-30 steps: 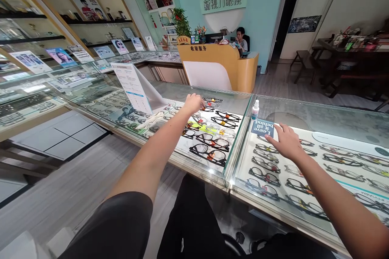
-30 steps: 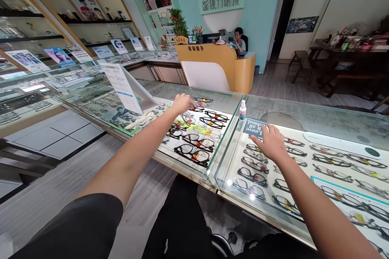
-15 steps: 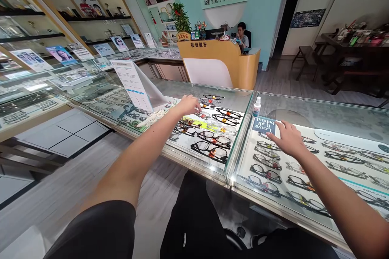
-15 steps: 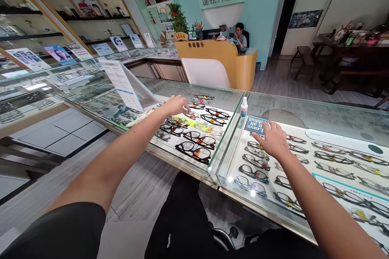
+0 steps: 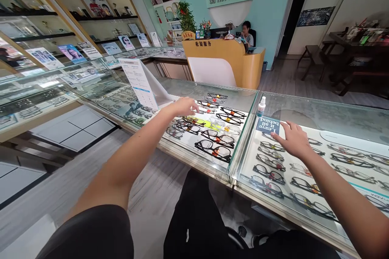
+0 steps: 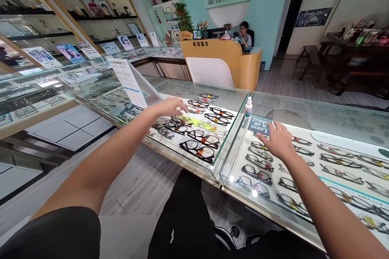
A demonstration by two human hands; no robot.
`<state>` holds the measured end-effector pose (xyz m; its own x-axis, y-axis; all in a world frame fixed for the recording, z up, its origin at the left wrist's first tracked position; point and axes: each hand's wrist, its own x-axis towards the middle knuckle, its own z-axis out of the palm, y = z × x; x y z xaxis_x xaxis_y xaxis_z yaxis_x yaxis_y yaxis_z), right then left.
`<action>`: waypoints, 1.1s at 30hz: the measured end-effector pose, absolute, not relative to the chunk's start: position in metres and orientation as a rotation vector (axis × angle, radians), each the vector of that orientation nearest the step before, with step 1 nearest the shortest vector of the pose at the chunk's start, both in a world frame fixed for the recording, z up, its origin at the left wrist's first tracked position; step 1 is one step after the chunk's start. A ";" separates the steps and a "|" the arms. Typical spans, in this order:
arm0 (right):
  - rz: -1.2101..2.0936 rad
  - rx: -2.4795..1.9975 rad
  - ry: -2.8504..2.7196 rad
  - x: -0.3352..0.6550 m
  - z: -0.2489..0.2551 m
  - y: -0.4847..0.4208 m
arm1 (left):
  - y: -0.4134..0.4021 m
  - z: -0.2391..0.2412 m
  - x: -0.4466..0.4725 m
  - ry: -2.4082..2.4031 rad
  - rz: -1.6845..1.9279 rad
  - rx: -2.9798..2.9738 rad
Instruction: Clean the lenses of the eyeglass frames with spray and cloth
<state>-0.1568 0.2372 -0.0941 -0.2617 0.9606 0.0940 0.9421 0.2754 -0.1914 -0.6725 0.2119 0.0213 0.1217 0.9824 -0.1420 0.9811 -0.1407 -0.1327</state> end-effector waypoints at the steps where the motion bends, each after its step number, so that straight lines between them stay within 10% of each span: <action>1: 0.145 -1.779 -2.351 -0.157 -0.094 0.237 | 0.204 0.023 -0.676 -2.058 0.358 -2.391; 33: 0.184 -1.803 -2.330 -0.156 -0.093 0.237 | 0.165 0.004 -0.668 -2.028 0.139 -2.307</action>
<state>-0.1560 0.2370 -0.0925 -0.2424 0.9673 0.0739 0.9438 0.2528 -0.2128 -0.6684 0.1653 0.0037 0.1270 0.9916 -0.0239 0.9856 -0.1289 -0.1094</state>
